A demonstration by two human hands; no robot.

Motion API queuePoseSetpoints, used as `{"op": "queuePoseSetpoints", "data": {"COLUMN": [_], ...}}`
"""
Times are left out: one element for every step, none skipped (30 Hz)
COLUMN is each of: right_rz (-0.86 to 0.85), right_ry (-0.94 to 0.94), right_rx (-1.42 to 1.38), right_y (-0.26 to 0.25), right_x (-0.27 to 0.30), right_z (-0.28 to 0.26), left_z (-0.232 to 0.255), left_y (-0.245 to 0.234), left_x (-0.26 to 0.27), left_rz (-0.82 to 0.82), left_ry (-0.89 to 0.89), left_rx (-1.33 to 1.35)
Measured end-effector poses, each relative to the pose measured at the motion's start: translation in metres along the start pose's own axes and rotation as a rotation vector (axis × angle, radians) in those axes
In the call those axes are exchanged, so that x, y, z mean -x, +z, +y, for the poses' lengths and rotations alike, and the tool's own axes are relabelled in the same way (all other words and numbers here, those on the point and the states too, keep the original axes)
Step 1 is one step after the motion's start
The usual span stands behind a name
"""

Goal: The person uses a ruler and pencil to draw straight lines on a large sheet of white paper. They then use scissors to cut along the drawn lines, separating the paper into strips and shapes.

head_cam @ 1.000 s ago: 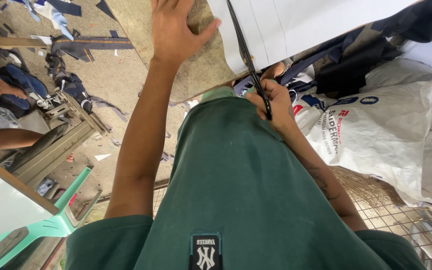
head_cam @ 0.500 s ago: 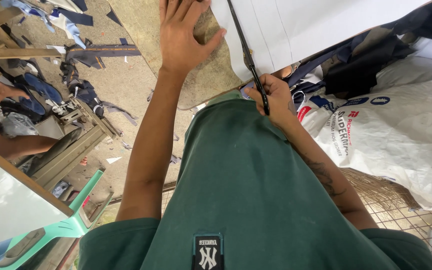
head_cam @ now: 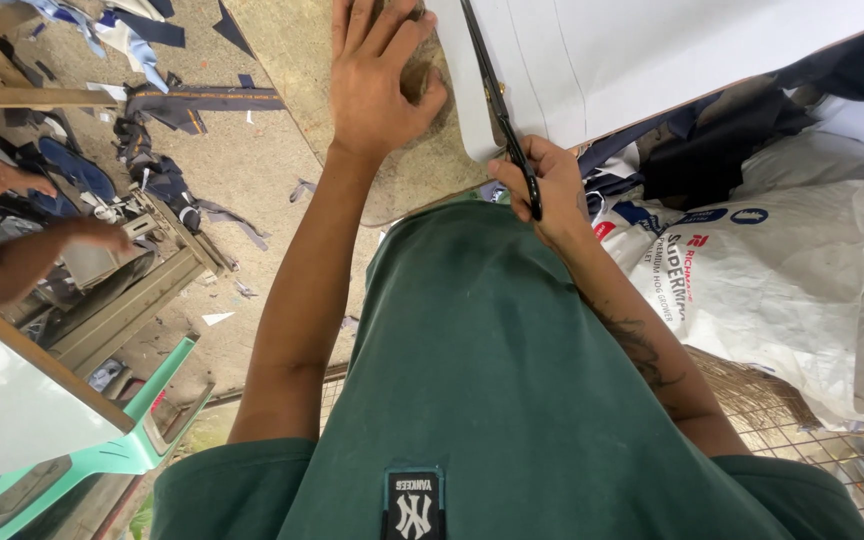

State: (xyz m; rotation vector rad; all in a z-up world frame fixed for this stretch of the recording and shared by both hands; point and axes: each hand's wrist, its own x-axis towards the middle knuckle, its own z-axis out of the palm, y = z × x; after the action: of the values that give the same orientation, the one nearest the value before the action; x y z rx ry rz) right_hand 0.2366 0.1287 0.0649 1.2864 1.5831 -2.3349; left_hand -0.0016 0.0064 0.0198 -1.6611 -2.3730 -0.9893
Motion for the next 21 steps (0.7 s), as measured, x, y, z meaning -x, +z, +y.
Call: {"op": "queuePoseSetpoints", "data": {"right_rz": [0.007, 0.004, -0.008, -0.021, -0.024, -0.031, -0.039, -0.040, -0.020, 0.000, -0.002, -0.005, -0.009, -0.007, 0.000, 0.006, 0.007, 0.015, 0.022, 0.017, 0.030], "right_ry": [-0.009, -0.009, -0.014, -0.017, -0.015, -0.013, -0.010, -0.013, 0.001, 0.017, 0.015, 0.023, 0.030, 0.025, 0.035, 0.048, 0.046, 0.051, 0.057, 0.055, 0.061], "right_rx": [0.029, 0.034, 0.014, -0.006, -0.001, -0.009, -0.017, -0.015, -0.028, -0.042, -0.040, -0.042, -0.045, -0.044, -0.054, -0.064, -0.062, -0.060, -0.057, -0.055, -0.067], "right_y": [0.001, 0.001, 0.001, 0.002, 0.003, 0.004, 0.005, 0.005, 0.006, 0.006, 0.006, 0.007, 0.007, 0.007, 0.008, 0.008, 0.008, 0.008, 0.008, 0.010, 0.011], "right_x": [-0.001, -0.001, -0.001, -0.001, -0.001, -0.001, 0.000, 0.000, -0.001, 0.000, 0.001, 0.001, 0.002, 0.001, 0.001, 0.001, -0.001, -0.003, -0.005, -0.007, -0.010], "right_z": [-0.001, -0.001, 0.000, 0.000, -0.002, -0.003, -0.005, -0.005, -0.006, -0.005, -0.007, -0.009, -0.010, -0.011, -0.011, -0.012, -0.012, -0.012, -0.012, -0.014, -0.015], "left_z": [0.000, 0.001, 0.001, 0.001, 0.004, 0.007, 0.010, 0.008, 0.006, 0.005, 0.004, 0.003, 0.002, 0.002, 0.001, 0.002, 0.003, 0.005, 0.006, 0.006, 0.007], "left_y": [0.000, -0.001, -0.002, -0.002, -0.006, -0.009, -0.013, -0.010, -0.007, -0.005, -0.003, 0.000, 0.002, 0.003, 0.003, 0.004, 0.005, 0.005, 0.005, 0.005, 0.004], "left_x": [0.000, 0.000, -0.001, -0.001, -0.004, -0.006, -0.010, -0.007, -0.005, -0.002, -0.002, -0.002, -0.002, -0.002, -0.002, -0.002, -0.002, -0.003, -0.003, -0.003, -0.003], "left_rz": [-0.005, 0.000, 0.000, -0.001, 0.002, -0.014, -0.030, -0.026, -0.067, -0.110, -0.107, -0.112, -0.117, -0.113, -0.068, -0.024, -0.022, 0.039, 0.099, 0.102, 0.112], "left_ry": [0.002, -0.002, -0.003, -0.005, -0.011, -0.026, -0.042, -0.042, -0.064, -0.086, -0.087, -0.068, -0.050, -0.046, -0.022, -0.001, 0.000, 0.014, 0.028, 0.026, 0.033], "left_rx": [0.001, 0.001, 0.017, 0.035, 0.035, 0.037, 0.039, 0.037, 0.002, -0.034, -0.035, -0.088, -0.141, -0.141, -0.162, -0.182, -0.181, -0.184, -0.186, -0.191, -0.194]}}
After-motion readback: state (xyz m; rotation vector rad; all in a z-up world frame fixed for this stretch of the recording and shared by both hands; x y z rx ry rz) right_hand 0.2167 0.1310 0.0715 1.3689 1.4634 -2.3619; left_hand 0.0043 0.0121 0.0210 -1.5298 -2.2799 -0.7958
